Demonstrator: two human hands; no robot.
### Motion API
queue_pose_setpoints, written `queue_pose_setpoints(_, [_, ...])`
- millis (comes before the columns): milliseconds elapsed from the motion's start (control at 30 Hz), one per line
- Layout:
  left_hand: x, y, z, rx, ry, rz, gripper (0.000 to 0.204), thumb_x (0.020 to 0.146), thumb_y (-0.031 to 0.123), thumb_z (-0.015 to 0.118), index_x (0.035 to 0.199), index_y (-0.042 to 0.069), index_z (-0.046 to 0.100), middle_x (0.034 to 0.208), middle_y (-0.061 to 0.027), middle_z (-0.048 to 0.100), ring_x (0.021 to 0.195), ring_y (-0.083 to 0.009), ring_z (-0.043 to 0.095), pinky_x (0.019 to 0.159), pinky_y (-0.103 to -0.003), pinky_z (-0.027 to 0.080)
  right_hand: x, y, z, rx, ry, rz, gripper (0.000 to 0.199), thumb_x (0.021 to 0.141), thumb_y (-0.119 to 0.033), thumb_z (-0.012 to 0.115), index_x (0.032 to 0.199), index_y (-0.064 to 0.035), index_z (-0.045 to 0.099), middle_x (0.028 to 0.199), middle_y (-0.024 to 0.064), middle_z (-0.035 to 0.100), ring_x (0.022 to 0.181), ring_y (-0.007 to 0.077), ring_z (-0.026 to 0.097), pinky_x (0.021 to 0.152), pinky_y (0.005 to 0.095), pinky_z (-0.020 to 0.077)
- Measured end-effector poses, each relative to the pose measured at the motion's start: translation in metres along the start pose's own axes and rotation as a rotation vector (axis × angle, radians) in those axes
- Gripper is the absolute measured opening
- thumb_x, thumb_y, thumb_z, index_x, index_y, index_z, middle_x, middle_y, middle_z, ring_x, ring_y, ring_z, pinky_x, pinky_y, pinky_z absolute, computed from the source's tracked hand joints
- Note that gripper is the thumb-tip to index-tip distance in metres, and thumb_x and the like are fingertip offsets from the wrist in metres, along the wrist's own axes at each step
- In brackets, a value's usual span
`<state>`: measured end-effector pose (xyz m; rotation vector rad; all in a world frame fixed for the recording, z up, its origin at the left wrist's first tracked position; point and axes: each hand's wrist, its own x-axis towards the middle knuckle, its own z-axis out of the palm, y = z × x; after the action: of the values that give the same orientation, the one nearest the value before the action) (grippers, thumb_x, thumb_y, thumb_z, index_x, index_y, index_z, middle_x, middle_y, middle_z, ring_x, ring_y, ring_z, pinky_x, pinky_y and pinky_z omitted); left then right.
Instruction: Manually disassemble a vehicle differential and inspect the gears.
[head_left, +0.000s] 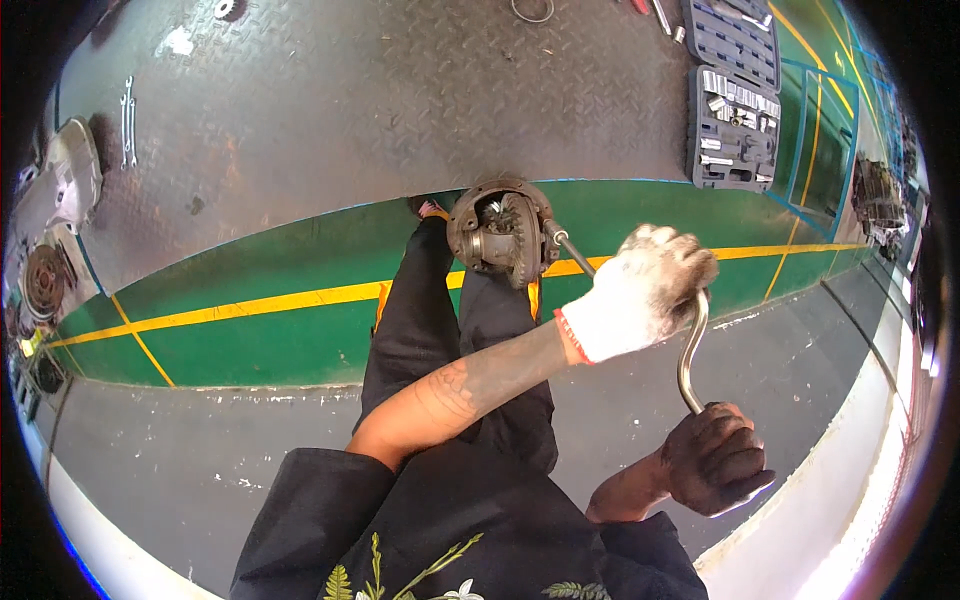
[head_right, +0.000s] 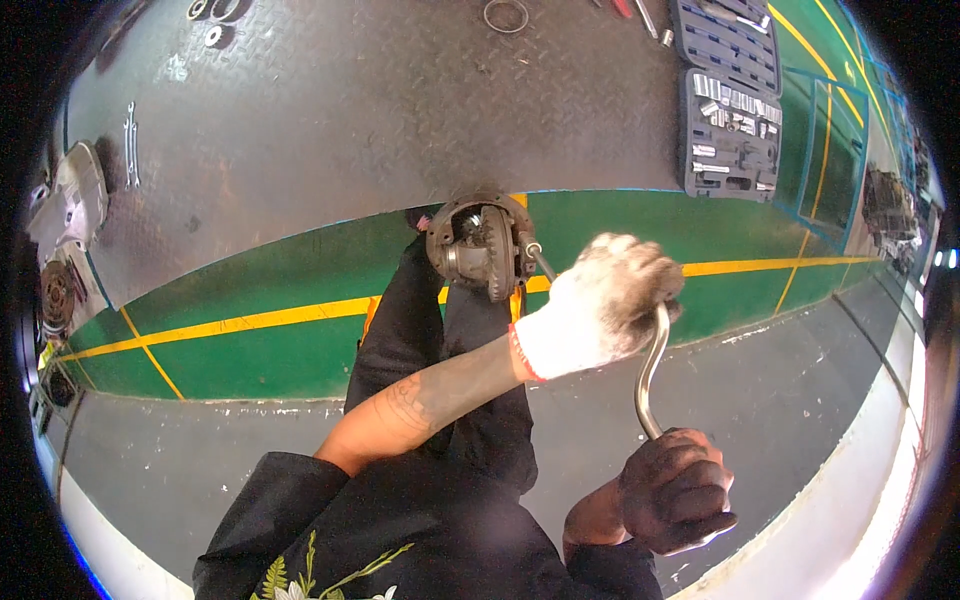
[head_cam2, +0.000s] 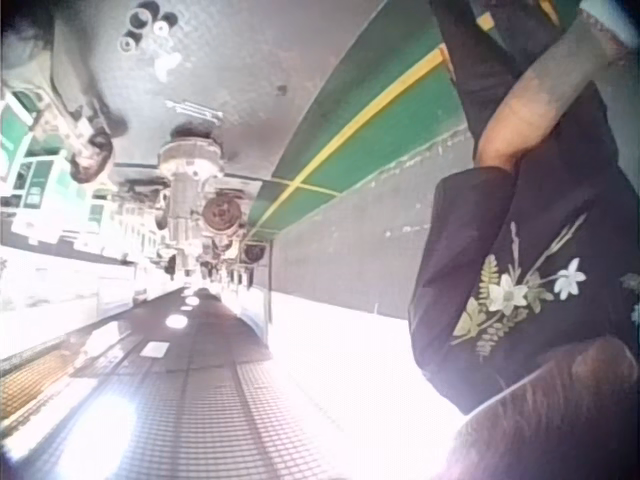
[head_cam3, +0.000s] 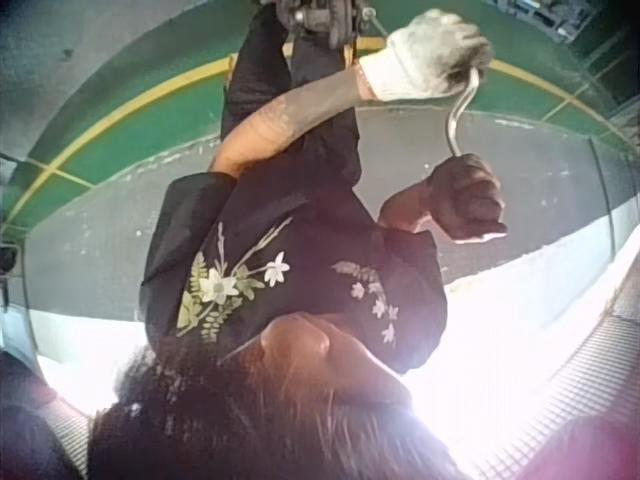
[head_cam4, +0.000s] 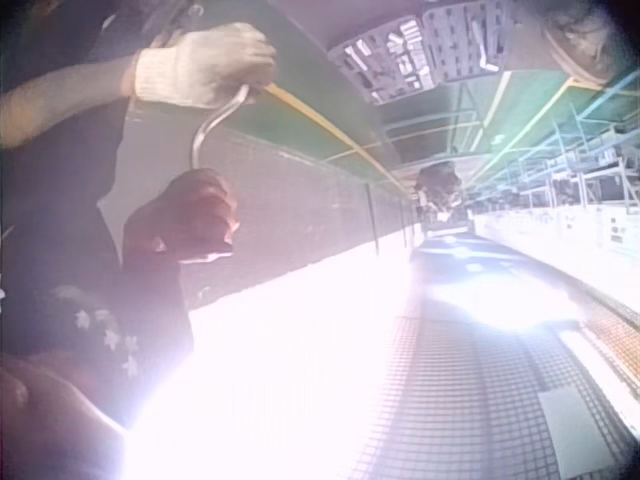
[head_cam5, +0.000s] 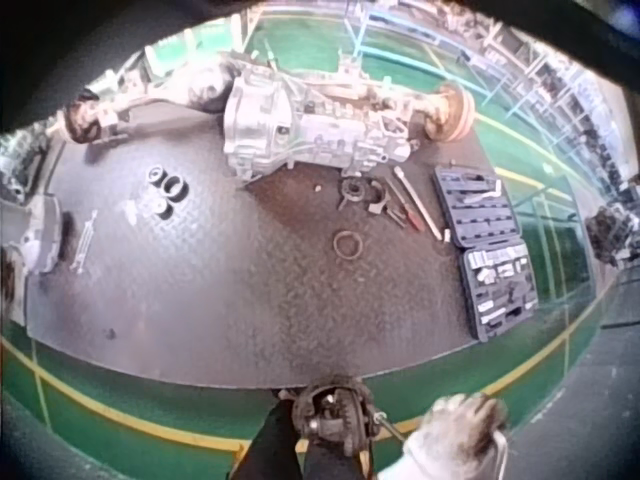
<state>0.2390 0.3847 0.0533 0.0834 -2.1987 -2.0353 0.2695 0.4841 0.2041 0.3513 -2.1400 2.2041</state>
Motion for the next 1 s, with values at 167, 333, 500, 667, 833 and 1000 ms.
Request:
queue_pose_setpoints(167, [0.012,0.003,0.008,-0.041,-0.204,-0.005,0.016,0.085,0.025,0.071,0.086,0.01,0.065,0.084,-0.0143,0.066,0.088,-0.0357,0.067,0.082,-0.047,0.049,0.006,0.005,0.012,0.207,-0.064,0.041,0.063,0.114,-0.035,0.033,0.054,-0.0175,0.034,0.051,-0.0045,0.026,0.039,0.0087,0.028,0.042,0.0254,0.0234])
queue_pose_setpoints(333, [0.006,0.001,0.014,-0.025,-0.178,0.026,0.015,0.084,0.024,0.072,0.082,0.01,0.066,0.08,-0.0147,0.066,0.086,-0.0358,0.069,0.079,-0.048,0.051,0.007,0.006,0.02,0.075,-0.158,-0.016,0.063,0.114,-0.036,0.033,0.054,-0.0181,0.033,0.05,-0.0048,0.023,0.038,0.0071,0.025,0.04,0.0246,0.022])
queue_pose_setpoints(500, [0.007,-0.001,0.023,-0.106,-0.191,0.034,0.021,0.086,0.029,0.072,0.078,0.01,0.067,0.069,-0.013,0.065,0.073,-0.0337,0.069,0.071,-0.047,0.054,0.009,0.005,0.016,0.09,-0.141,0.004,0.063,0.114,-0.038,0.031,0.054,-0.0181,0.033,0.049,-0.0046,0.027,0.037,0.0079,0.027,0.04,0.0255,0.0248])
queue_pose_setpoints(667, [-0.023,0.013,0.026,-0.012,-0.504,0.003,0.032,0.091,0.039,0.072,0.075,0.012,0.066,0.058,-0.0092,0.06,0.053,-0.0311,0.064,0.057,-0.043,0.053,0.022,0.012,-0.001,0.166,-0.04,0.001,0.059,0.115,-0.035,0.031,0.058,-0.0192,0.033,0.051,-0.0048,0.022,0.04,0.0079,0.019,0.043,0.0247,0.02])
queue_pose_setpoints(833, [-0.077,0.016,0.007,0.144,-0.513,0.02,0.034,0.088,0.042,0.074,0.071,0.015,0.063,0.057,-0.0072,0.057,0.056,-0.0288,0.064,0.059,-0.042,0.05,0.033,0.013,-0.013,0.211,0.322,0.021,0.057,0.115,-0.037,0.031,0.062,-0.0183,0.037,0.051,-0.0035,0.023,0.045,0.0095,0.019,0.048,0.0277,0.0229])
queue_pose_setpoints(1000, [-0.1,0.016,-0.004,0.096,-0.256,0.011,0.034,0.085,0.044,0.077,0.073,0.015,0.065,0.056,-0.0057,0.054,0.055,-0.0275,0.059,0.057,-0.042,0.046,0.012,0.002,-0.011,0.115,-0.024,0.093,0.059,0.114,-0.038,0.032,0.059,-0.0178,0.036,0.051,-0.0029,0.023,0.043,0.0119,0.025,0.048,0.0296,0.0278])
